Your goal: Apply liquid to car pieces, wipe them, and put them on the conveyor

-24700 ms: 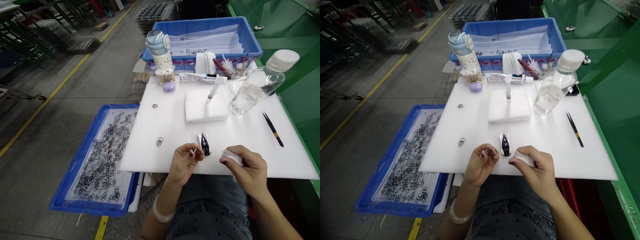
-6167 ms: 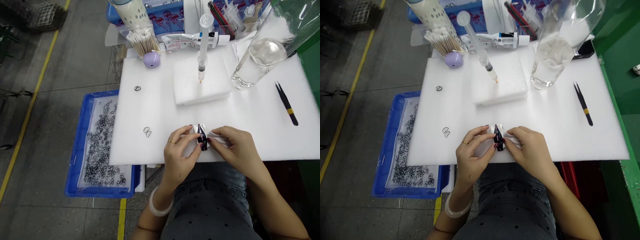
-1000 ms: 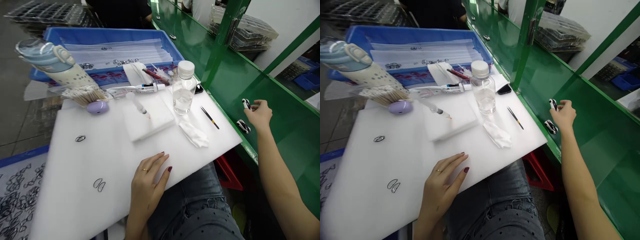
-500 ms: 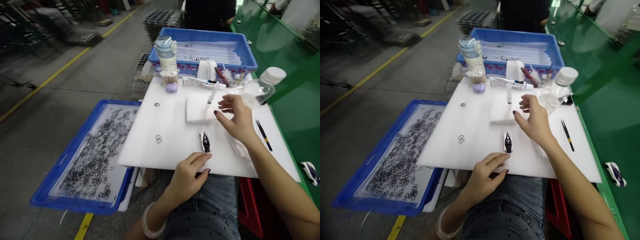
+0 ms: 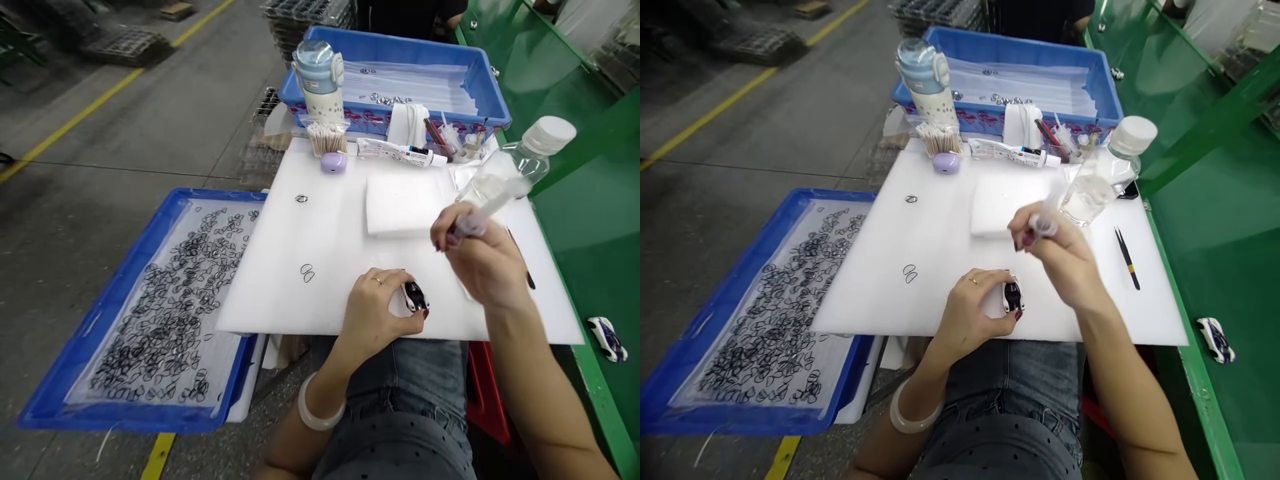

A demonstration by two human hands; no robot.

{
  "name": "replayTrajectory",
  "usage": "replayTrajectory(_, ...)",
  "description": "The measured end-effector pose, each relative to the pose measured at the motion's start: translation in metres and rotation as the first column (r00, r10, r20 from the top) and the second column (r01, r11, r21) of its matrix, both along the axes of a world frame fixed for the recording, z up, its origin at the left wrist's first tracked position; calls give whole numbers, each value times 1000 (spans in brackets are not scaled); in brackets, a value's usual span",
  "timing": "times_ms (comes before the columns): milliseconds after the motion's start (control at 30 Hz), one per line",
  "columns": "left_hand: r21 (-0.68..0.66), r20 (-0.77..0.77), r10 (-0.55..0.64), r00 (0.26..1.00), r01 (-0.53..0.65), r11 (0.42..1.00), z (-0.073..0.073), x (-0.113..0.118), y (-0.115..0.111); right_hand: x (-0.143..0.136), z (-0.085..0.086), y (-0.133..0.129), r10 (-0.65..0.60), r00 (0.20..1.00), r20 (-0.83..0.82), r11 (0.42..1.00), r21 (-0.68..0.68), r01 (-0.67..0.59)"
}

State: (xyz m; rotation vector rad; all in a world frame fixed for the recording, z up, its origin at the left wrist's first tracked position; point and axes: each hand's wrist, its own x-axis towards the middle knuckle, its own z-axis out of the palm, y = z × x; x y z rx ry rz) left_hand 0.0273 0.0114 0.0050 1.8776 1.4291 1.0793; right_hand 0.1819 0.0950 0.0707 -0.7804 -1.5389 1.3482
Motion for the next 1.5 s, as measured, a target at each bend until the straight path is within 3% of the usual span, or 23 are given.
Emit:
replayTrajectory(100, -40, 56, 46, 997, -44, 998, 3, 2, -2, -3, -25, -16, -46, 999, 11, 988, -144, 47)
replayTrajectory(167, -53, 83, 50, 995, -46, 998, 5, 2, -1, -5, -29, -22, -87, 995, -57, 985, -154, 77)
replayTrajectory(300, -67, 102, 52, 993, -45, 997, 7, 2, 2, -8, -10, -34, -6, 951, -308, 996, -84, -20)
replayTrajectory(433, -74, 99, 58, 993, -51, 996, 8, 3, 3, -14, 1, -41, 87, 923, -375, 980, -133, -146)
replayTrajectory(833, -57, 79, 64, 995, -60, 997, 6, 3, 3, -16, -10, -39, 74, 931, -358, 971, -187, -149)
replayTrajectory(1233, -53, 69, 63, 996, -59, 997, 7, 3, 3, -13, -10, -40, 107, 929, -354, 975, -144, -168)
replayTrajectory(1500, -47, 63, 68, 996, -65, 997, 7, 4, 3, -12, -9, -42, 58, 940, -337, 980, -158, -117)
